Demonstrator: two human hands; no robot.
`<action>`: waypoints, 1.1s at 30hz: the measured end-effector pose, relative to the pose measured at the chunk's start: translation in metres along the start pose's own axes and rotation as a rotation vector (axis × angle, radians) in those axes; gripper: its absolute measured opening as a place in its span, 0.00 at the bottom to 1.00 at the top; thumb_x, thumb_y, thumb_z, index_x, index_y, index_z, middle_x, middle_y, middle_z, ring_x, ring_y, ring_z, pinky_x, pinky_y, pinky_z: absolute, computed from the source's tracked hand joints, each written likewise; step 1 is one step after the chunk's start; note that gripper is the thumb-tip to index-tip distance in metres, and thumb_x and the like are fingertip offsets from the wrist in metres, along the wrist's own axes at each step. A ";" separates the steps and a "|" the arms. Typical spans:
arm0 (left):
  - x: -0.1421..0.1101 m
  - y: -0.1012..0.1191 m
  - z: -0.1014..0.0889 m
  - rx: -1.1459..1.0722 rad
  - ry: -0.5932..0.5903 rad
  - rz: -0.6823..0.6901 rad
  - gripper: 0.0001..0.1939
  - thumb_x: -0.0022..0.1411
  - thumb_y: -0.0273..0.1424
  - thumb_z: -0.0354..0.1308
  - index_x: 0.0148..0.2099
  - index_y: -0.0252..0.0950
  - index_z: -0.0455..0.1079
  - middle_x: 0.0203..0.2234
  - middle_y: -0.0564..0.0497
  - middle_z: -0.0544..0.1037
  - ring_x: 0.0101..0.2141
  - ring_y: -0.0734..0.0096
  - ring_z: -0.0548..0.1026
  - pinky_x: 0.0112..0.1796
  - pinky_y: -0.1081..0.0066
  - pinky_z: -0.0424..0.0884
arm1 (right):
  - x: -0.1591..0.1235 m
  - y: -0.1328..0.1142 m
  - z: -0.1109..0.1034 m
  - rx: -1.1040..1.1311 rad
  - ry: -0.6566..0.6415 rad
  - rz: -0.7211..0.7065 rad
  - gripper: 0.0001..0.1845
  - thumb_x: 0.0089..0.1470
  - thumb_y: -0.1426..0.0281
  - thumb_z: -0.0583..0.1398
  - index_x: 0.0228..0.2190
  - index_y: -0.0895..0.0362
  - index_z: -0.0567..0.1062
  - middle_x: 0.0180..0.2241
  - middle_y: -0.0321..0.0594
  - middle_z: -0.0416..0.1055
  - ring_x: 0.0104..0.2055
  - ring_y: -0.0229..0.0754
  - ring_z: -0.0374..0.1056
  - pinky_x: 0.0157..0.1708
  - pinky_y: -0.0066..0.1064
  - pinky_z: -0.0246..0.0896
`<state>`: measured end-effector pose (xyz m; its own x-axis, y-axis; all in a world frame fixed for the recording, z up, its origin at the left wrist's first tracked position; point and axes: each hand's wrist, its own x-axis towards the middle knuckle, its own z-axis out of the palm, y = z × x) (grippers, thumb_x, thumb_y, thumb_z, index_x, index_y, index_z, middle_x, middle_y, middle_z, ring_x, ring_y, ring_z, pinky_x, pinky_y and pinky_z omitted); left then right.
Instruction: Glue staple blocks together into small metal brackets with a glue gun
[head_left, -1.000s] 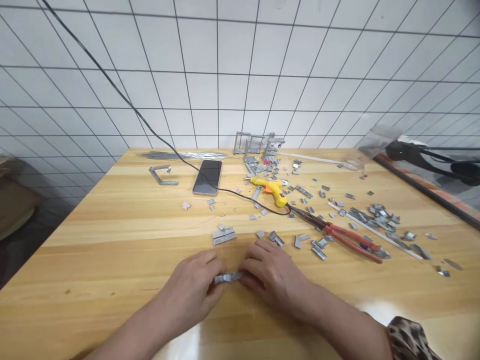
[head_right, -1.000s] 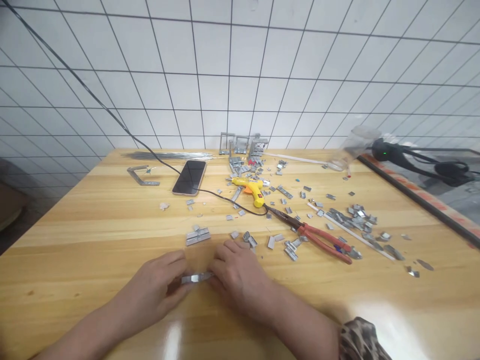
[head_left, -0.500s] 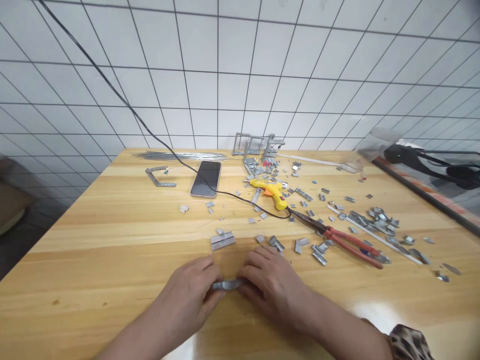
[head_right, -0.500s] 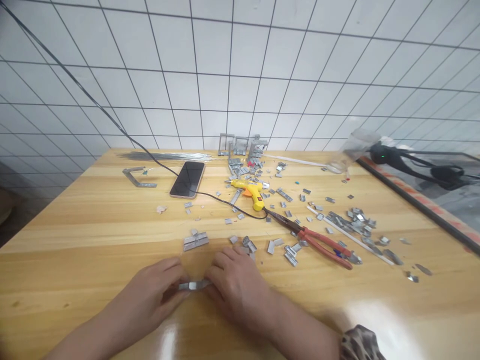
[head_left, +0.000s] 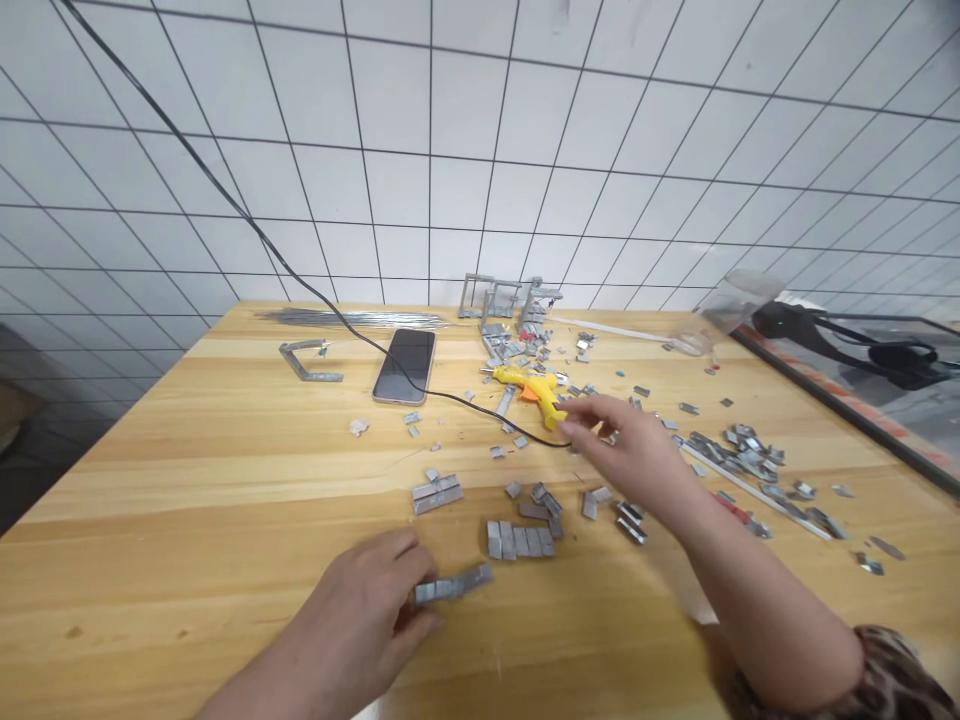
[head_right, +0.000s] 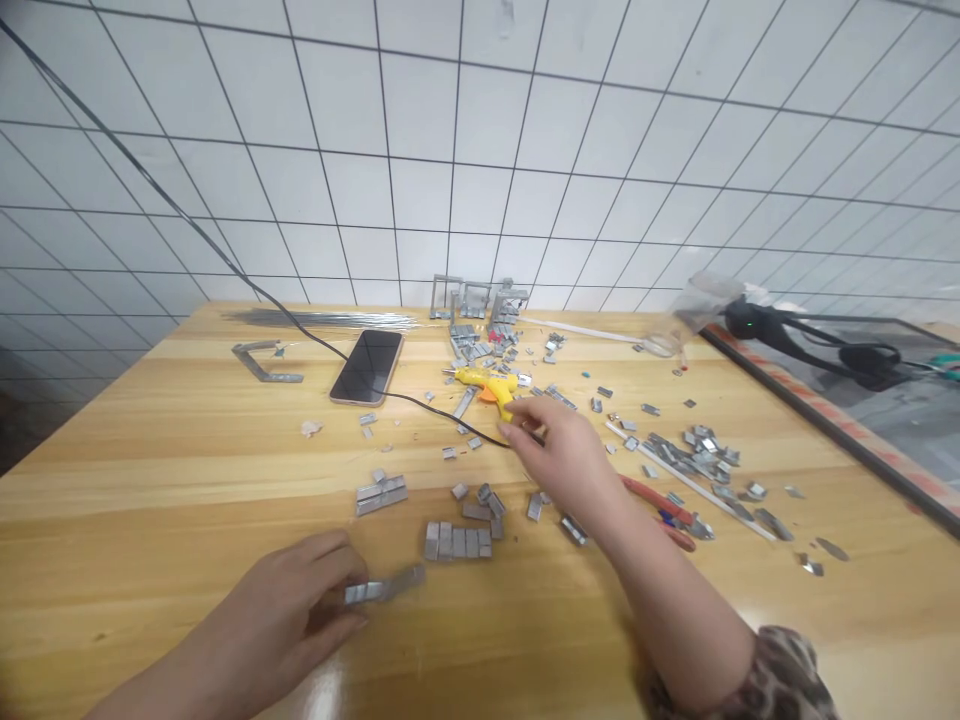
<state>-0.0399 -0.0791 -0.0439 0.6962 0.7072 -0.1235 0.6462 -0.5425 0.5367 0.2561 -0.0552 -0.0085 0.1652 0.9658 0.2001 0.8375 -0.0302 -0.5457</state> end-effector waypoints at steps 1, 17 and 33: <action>0.000 0.000 -0.001 0.001 0.000 -0.001 0.08 0.55 0.21 0.54 0.36 0.40 0.67 0.32 0.53 0.73 0.34 0.66 0.72 0.34 0.71 0.65 | 0.011 0.005 -0.003 -0.022 0.003 0.052 0.14 0.54 0.65 0.58 0.41 0.57 0.75 0.34 0.44 0.76 0.35 0.47 0.71 0.35 0.38 0.63; -0.003 0.002 -0.008 -0.065 0.000 0.021 0.12 0.51 0.18 0.52 0.35 0.39 0.65 0.33 0.54 0.72 0.34 0.68 0.71 0.34 0.72 0.64 | 0.066 0.020 0.036 0.000 -0.009 0.290 0.23 0.51 0.68 0.64 0.49 0.60 0.71 0.39 0.45 0.74 0.40 0.47 0.71 0.43 0.43 0.65; -0.004 -0.001 -0.011 -0.141 0.000 0.039 0.13 0.55 0.17 0.50 0.36 0.37 0.69 0.32 0.52 0.71 0.34 0.69 0.70 0.34 0.73 0.64 | -0.020 -0.003 -0.010 1.043 -0.006 0.298 0.08 0.48 0.62 0.63 0.27 0.54 0.75 0.25 0.34 0.67 0.17 0.30 0.50 0.14 0.25 0.46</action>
<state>-0.0466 -0.0762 -0.0353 0.7199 0.6867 -0.1006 0.5686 -0.5004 0.6529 0.2554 -0.0770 -0.0026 0.2835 0.9572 -0.0578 -0.0923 -0.0328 -0.9952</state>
